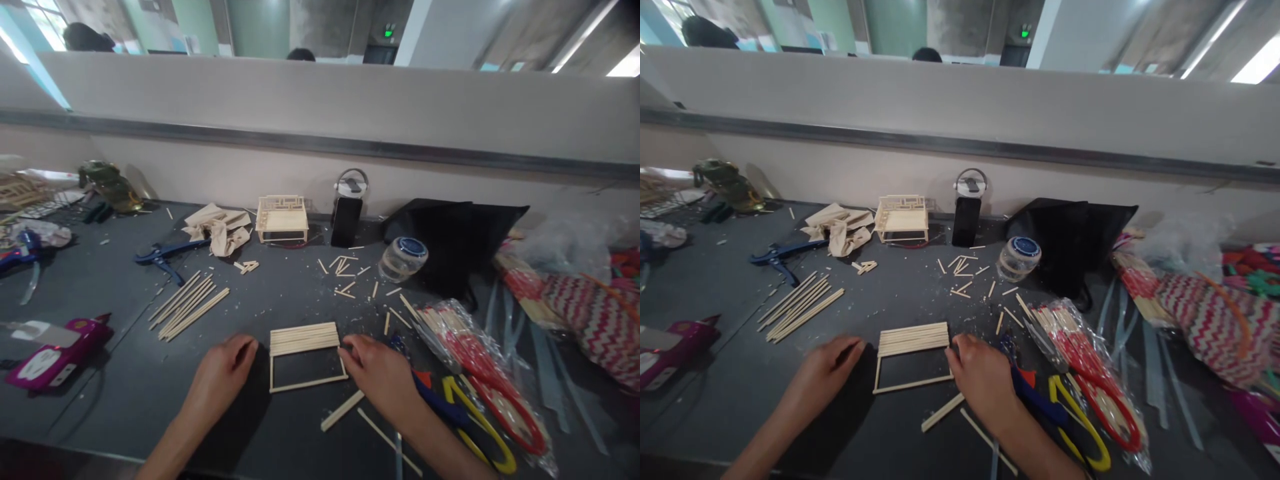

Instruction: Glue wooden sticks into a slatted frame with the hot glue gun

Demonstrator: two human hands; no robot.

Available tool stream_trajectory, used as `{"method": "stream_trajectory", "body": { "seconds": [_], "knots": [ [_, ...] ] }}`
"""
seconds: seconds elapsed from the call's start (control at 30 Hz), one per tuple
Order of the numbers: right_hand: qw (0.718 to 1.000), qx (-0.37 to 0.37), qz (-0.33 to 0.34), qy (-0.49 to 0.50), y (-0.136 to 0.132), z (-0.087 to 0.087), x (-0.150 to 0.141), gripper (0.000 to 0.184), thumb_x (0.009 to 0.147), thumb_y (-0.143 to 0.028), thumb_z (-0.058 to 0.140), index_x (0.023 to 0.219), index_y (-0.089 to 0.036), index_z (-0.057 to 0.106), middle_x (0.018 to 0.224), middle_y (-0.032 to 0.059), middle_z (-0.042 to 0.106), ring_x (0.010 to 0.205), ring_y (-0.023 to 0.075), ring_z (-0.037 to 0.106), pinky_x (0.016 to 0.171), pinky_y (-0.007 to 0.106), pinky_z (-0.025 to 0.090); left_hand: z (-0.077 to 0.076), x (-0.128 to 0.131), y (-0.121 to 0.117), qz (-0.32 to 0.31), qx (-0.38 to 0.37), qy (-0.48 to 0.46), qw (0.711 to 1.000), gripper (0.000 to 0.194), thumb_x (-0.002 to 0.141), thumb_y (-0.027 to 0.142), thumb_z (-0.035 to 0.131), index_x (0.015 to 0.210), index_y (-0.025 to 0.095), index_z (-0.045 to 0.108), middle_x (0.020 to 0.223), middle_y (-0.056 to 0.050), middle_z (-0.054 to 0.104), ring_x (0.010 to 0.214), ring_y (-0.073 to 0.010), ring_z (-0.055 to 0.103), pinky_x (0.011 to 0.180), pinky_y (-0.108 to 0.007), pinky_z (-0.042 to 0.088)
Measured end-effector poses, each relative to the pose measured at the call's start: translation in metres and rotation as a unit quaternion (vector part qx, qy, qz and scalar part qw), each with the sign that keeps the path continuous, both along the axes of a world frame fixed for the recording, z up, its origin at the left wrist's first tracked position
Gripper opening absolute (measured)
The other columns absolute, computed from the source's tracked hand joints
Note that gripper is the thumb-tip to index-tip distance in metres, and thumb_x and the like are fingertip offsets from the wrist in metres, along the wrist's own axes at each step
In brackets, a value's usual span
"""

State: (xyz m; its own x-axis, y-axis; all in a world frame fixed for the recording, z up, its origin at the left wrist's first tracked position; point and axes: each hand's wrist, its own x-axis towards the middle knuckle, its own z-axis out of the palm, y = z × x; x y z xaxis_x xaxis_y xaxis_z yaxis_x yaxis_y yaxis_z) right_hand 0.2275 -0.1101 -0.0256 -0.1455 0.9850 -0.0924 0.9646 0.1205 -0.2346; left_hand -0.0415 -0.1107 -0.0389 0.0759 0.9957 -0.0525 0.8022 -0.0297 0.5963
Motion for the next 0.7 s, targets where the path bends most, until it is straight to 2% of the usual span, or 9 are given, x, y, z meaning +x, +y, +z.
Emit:
{"method": "stream_trajectory", "body": {
  "seconds": [0.07, 0.17, 0.43, 0.7],
  "knots": [
    [1.000, -0.002, 0.004, 0.006, 0.001, 0.001, 0.000, 0.020, 0.093, -0.025, 0.049, 0.100, -0.020, 0.067, 0.093, 0.0042, 0.073, 0.085, 0.0178, 0.069, 0.070, 0.025, 0.044, -0.004, 0.005, -0.014, -0.013, 0.009, -0.015, 1.000, 0.035, 0.092, 0.041, 0.037, 0.097, 0.022, 0.066, 0.087, -0.006, 0.067, 0.077, -0.0198, 0.062, 0.068, -0.029, 0.043],
    [1.000, -0.023, 0.015, 0.015, 0.003, 0.001, -0.001, 0.023, 0.094, -0.023, 0.046, 0.097, -0.021, 0.069, 0.095, 0.0047, 0.074, 0.089, 0.0178, 0.069, 0.074, 0.024, 0.045, -0.008, 0.013, -0.026, -0.014, 0.030, -0.003, 0.999, 0.036, 0.092, 0.041, 0.038, 0.106, 0.023, 0.067, 0.091, -0.007, 0.067, 0.084, -0.0223, 0.063, 0.073, -0.033, 0.045],
    [0.999, -0.036, 0.016, 0.018, 0.005, 0.002, -0.002, 0.028, 0.096, -0.022, 0.043, 0.097, -0.022, 0.070, 0.095, 0.0046, 0.073, 0.090, 0.0163, 0.068, 0.076, 0.022, 0.045, -0.018, 0.020, -0.034, 0.014, 0.065, 0.010, 0.998, 0.033, 0.090, 0.041, 0.043, 0.104, 0.028, 0.070, 0.099, -0.006, 0.067, 0.091, -0.0247, 0.061, 0.077, -0.040, 0.043],
    [0.998, -0.048, 0.029, 0.018, 0.005, 0.000, -0.002, 0.030, 0.096, -0.018, 0.040, 0.099, -0.022, 0.070, 0.094, 0.0040, 0.073, 0.093, 0.0143, 0.068, 0.078, 0.021, 0.044, -0.023, 0.023, -0.034, 0.024, 0.080, -0.007, 0.997, 0.034, 0.090, 0.041, 0.043, 0.102, 0.028, 0.072, 0.095, -0.005, 0.068, 0.090, -0.0237, 0.062, 0.078, -0.039, 0.042]
  ]
}}
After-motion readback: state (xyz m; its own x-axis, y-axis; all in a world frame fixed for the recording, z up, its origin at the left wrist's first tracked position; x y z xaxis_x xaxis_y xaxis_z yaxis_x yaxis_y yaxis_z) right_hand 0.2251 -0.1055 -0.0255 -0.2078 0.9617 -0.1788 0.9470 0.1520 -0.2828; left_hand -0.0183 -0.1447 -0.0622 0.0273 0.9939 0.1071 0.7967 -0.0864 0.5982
